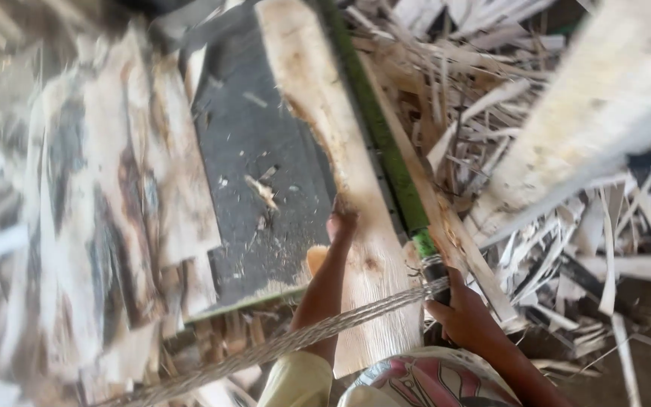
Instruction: Manually feed and process thin wood strips through a cutting or sizing machine.
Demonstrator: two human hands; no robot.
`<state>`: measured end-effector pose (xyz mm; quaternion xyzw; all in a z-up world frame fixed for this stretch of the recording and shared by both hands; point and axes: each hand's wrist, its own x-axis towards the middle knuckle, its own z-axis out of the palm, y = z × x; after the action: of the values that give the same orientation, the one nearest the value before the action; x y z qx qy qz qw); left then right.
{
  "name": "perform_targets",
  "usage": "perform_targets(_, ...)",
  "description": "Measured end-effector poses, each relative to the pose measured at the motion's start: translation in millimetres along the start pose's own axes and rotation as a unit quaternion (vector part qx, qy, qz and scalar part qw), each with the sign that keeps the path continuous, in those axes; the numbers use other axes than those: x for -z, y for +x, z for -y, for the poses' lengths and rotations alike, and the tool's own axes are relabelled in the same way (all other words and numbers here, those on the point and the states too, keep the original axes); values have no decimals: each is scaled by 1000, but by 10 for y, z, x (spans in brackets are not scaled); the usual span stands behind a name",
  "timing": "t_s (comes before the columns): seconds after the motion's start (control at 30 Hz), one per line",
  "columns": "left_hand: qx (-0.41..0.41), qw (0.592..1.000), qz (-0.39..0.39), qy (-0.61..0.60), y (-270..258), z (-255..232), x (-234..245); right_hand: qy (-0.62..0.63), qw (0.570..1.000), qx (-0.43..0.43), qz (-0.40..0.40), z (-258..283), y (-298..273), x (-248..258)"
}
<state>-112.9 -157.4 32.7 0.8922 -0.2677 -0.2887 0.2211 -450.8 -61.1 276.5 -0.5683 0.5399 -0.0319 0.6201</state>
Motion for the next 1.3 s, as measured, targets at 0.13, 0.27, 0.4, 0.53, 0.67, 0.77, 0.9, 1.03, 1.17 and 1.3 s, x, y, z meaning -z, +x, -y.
perform_targets(0.13, -30, 999, -38, -14, -87, 135, -48, 8, 1000, -15, -21, -53, -22, -79)
perform_targets(0.27, -10, 1000, 4, 14, -132, -10, 34, 10, 999, -30, -41, 44, -60, -103)
perform_targets(0.4, -66, 996, -2, 59, -228, -35, 176, -3, 998, -35, -52, -76, 12, -151)
perform_targets(0.53, -130, 990, 0, 62, -205, -126, -199, -29, 999, 1, -46, -52, -31, -12)
perform_targets(0.67, -150, 985, -33, 81, 316, 413, -463, -11, 998, -20, -58, -10, 16, -155)
perform_targets(0.77, -110, 993, -34, -18, 13, 310, -339, -17, 995, -27, -95, -756, 543, -342)
perform_targets(0.9, -76, 996, -41, 2, -182, 25, 48, -97, 987, 8, -129, -1381, 1027, -578)
perform_targets(1.03, 35, 997, 71, -21, -377, -167, 316, -76, 990, 15, -118, -1595, 1055, -512)
perform_targets(1.17, 19, 999, 20, 47, -328, -15, 256, -63, 992, -20, -107, -950, 748, -362)
perform_targets(1.3, -7, 987, -24, 158, -653, 581, 400, -21, 996, -50, -76, -299, 242, -240)
